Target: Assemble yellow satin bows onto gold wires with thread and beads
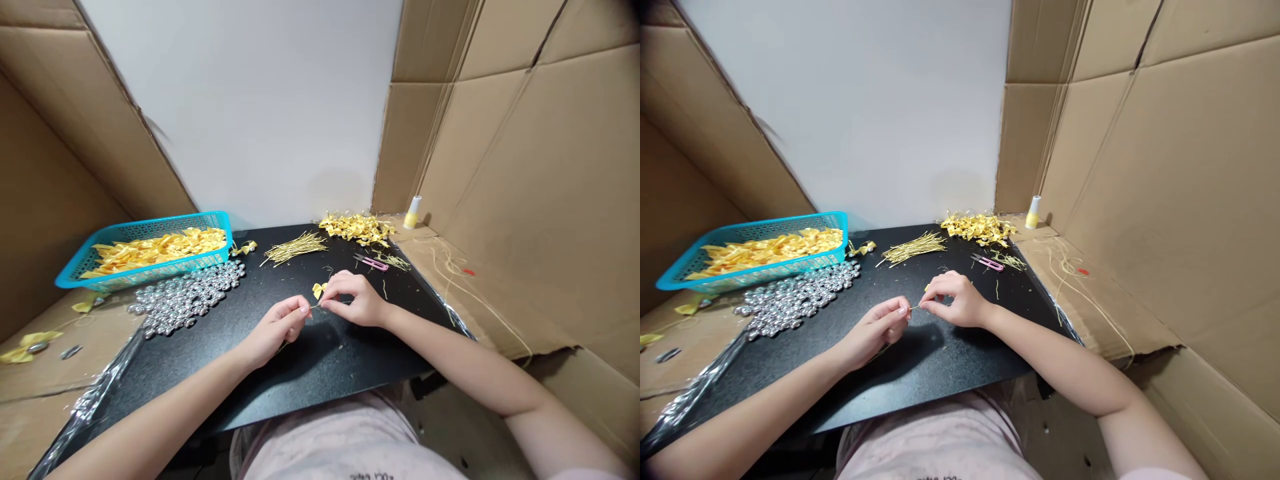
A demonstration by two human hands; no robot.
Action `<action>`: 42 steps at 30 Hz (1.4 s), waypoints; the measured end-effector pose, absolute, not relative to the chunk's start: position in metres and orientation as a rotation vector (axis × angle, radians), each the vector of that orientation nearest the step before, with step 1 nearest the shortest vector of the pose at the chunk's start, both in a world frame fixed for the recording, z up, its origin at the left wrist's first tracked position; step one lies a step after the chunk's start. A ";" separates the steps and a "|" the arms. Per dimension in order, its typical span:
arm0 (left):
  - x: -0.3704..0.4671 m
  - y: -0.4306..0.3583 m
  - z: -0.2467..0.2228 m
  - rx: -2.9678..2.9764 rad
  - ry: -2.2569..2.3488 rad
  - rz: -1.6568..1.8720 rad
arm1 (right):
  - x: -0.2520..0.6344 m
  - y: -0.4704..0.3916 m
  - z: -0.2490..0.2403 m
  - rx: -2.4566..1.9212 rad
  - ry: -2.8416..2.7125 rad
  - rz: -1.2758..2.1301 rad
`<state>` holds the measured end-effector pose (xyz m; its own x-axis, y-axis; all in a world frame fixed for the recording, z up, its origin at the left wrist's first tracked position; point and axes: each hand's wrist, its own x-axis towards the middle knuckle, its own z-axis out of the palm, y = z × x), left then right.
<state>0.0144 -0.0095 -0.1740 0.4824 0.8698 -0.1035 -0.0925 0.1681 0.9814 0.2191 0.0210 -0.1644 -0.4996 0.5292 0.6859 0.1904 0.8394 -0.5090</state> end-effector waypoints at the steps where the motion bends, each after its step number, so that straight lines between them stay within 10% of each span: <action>1: 0.014 -0.010 -0.174 1.205 0.812 0.807 | 0.219 0.021 -0.164 -0.520 -2.078 0.456; 20: 0.006 -0.006 -0.167 1.324 0.885 0.868 | 0.226 0.029 -0.159 -0.593 -1.970 1.395; 42: 0.005 -0.009 -0.162 1.789 1.153 0.911 | 0.216 0.014 -0.156 -0.702 -1.942 0.928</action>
